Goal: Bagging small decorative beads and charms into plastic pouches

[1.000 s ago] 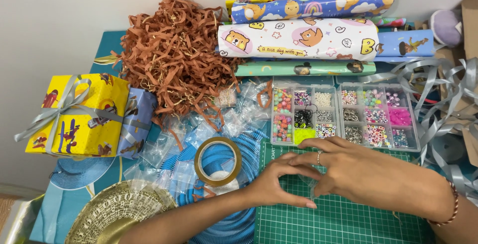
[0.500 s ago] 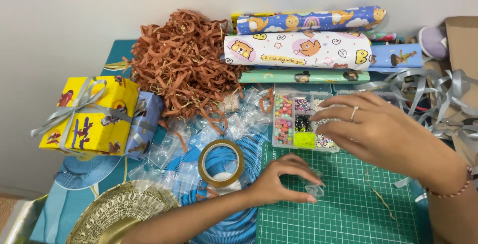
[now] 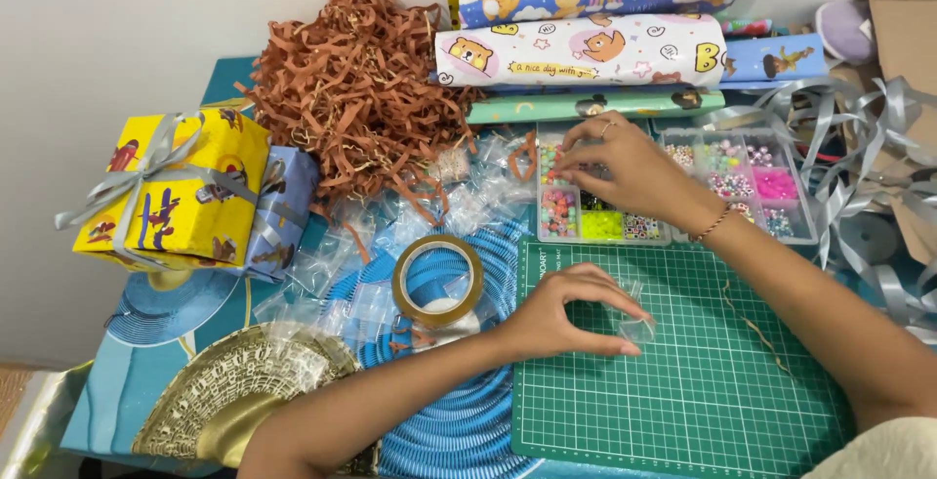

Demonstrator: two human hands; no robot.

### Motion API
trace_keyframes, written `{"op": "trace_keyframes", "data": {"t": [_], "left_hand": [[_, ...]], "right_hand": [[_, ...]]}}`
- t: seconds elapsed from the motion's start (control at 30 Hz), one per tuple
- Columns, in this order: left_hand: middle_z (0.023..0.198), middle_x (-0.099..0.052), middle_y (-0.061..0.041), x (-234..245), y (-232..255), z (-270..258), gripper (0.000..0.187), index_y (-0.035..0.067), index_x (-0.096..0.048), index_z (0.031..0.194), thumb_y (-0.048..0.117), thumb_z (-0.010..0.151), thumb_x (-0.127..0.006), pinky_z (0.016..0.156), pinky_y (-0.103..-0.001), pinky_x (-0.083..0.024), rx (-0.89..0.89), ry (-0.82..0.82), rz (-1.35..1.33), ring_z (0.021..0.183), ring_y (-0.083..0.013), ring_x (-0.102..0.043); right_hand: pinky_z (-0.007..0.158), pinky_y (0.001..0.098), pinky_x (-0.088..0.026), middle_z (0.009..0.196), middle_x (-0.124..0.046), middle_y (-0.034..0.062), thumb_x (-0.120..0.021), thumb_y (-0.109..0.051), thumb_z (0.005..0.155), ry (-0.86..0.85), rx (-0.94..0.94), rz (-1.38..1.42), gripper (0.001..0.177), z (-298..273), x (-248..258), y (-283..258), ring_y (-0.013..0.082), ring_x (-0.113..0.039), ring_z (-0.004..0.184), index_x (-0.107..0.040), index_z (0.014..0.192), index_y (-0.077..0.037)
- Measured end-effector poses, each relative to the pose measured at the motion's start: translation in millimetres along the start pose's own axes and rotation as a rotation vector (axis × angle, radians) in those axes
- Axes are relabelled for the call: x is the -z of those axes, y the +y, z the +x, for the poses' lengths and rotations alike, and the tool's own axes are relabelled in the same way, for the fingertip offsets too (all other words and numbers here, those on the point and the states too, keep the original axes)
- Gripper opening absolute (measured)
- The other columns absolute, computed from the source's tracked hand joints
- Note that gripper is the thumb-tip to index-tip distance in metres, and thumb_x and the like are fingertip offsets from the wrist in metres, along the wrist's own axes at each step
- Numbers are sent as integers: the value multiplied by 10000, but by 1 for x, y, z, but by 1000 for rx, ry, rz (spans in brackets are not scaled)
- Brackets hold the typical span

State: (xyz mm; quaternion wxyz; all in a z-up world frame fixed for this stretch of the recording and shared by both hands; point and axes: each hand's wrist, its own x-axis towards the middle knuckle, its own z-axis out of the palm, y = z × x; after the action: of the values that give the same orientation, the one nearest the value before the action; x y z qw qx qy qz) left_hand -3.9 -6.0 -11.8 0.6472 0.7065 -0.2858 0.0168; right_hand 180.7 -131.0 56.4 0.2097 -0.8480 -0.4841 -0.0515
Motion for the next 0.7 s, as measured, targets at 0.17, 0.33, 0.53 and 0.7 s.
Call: {"op": "trace_keyframes", "data": {"t": [0.17, 0.33, 0.53, 0.7], "left_hand": [[1111, -764, -10, 0, 0, -1, 381, 215, -767, 1119, 402, 802, -866, 1067, -422, -452, -9, 4, -2, 1121, -227, -658], [1109, -763, -26, -1, 2, -1, 378, 200, -768, 1116, 391, 804, -866, 1041, -419, -460, 2, 12, -23, 1108, -233, -656], [1121, -761, -63, 2, 5, 1, 414, 181, -763, 1147, 402, 810, -858, 990, -400, -457, 59, 35, -96, 1093, -248, -642], [1112, -725, -121, 12, 1, 7, 502, 119, -736, 1218, 478, 874, -801, 951, -387, -412, 164, 79, -293, 1056, -254, -561]], "right_hand": [[1012, 501, -483, 1245, -677, 16, -775, -267, 860, 18, 44, -66, 169, -3, -6, -4, 330, -526, 1276, -816, 1007, -196], [1001, 471, -488, 1186, -693, 5, -829, -193, 818, 74, 14, 9, 127, -5, -7, -5, 289, -536, 1259, -802, 942, -197], [977, 438, -511, 1104, -760, 96, -784, -144, 898, 133, -133, 262, 149, -23, 26, -19, 301, -666, 1139, -768, 1045, -128], [881, 300, -583, 1002, -730, 81, -782, 31, 835, 347, -331, 680, 264, -58, 43, -36, 184, -704, 956, -676, 1066, -41]]}}
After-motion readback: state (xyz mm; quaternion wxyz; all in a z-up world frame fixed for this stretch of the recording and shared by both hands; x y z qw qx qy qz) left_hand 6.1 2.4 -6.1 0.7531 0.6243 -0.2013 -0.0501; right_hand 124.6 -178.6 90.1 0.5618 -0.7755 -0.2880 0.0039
